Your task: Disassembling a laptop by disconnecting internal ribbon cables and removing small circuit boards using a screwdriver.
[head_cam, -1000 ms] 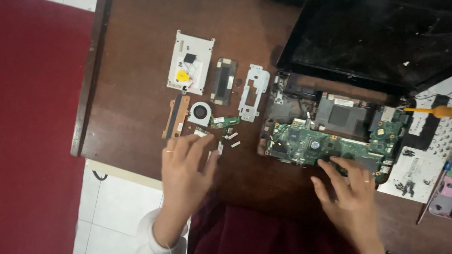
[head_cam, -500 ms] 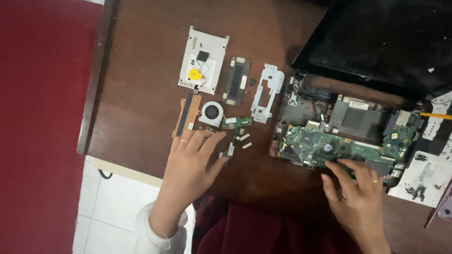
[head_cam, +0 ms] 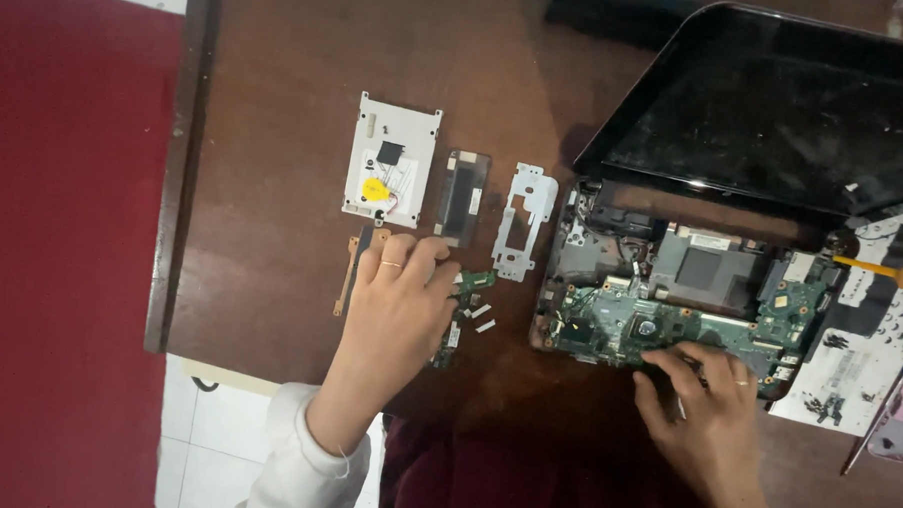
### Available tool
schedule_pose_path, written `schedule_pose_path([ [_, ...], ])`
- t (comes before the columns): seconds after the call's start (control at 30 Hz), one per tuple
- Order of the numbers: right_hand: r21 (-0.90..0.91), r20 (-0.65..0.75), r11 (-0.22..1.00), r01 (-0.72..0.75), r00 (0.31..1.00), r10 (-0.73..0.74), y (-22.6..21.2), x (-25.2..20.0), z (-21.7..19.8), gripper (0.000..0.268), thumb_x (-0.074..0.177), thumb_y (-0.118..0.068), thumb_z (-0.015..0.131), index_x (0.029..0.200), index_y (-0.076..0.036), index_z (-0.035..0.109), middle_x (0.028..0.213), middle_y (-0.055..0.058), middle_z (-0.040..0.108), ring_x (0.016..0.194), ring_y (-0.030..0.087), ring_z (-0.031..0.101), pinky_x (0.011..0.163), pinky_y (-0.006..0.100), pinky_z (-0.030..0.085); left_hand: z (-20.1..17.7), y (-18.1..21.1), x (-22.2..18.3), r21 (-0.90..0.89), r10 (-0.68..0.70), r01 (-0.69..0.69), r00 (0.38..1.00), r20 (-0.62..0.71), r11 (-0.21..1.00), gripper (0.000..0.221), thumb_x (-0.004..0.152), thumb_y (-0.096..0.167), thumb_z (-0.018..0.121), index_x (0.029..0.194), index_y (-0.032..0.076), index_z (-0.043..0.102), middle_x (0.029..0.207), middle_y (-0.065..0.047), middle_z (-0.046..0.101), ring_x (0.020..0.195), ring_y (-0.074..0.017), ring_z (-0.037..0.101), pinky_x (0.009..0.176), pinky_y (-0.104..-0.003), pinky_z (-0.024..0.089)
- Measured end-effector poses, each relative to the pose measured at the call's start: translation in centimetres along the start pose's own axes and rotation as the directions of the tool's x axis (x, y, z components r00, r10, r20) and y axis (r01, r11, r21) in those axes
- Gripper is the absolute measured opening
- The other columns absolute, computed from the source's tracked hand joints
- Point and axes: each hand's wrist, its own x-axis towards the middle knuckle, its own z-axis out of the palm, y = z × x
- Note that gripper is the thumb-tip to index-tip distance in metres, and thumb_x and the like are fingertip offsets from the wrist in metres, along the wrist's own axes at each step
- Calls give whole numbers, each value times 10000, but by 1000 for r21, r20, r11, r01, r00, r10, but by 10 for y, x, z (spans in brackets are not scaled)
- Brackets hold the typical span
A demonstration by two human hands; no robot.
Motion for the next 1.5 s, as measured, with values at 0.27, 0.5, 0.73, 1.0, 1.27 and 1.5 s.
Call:
schedule_pose_path([
  [0.27,-49,-19,999,14,1000,-15,8,-2,7,269,876,-298,807,1117,-271,691,1164,21,608,1024,276,604,886,451,477,-1,4,5,-31,-10,9,999,-38,999,45,900,118,687,942,127,702,1161,-16,613,1071,-267,521,922,-456,463],
  [0.5,-45,-40,999,21,999,-23,1,3,1,205,897,-304,792,1082,-235,736,1132,34,621,1005,299,609,855,464,478,-20,11,13,-98,61,-62,998,-21,993,166,861,172,777,973,127,663,1126,-28,575,1040,-283,517,1019,-548,438],
  [0.73,-4,-72,999,46,996,-46,4,1,6,244,922,-297,768,1143,-213,710,1192,50,605,1064,318,589,890,486,446,-31,33,14,-167,89,-90,996,-14,982,222,852,165,796,1039,145,677,1111,-27,579,1008,-280,522,810,-430,477],
  [1.0,-5,-279,968,252,929,-244,-32,64,2,297,938,-200,705,1230,-236,736,872,11,593,838,180,649,835,327,463,-27,55,16,-240,213,-200,977,29,950,254,834,53,772,1081,115,780,1050,-117,727,958,-279,683,830,-379,480],
  [1.27,99,-299,923,371,896,-328,-26,90,24,144,910,-115,667,1014,-185,738,874,13,526,721,202,625,803,348,429,-11,51,20,-61,303,-298,946,116,953,324,807,31,796,1102,163,784,1018,-105,679,847,-281,695,777,-361,486],
  [1.5,458,-345,817,351,917,-200,-11,87,44,180,886,-29,649,1023,-128,712,899,-7,605,866,233,687,831,330,447,28,51,41,-53,522,-520,845,115,853,369,725,67,865,1057,207,791,1020,-54,636,930,-291,705,796,-400,474],
])
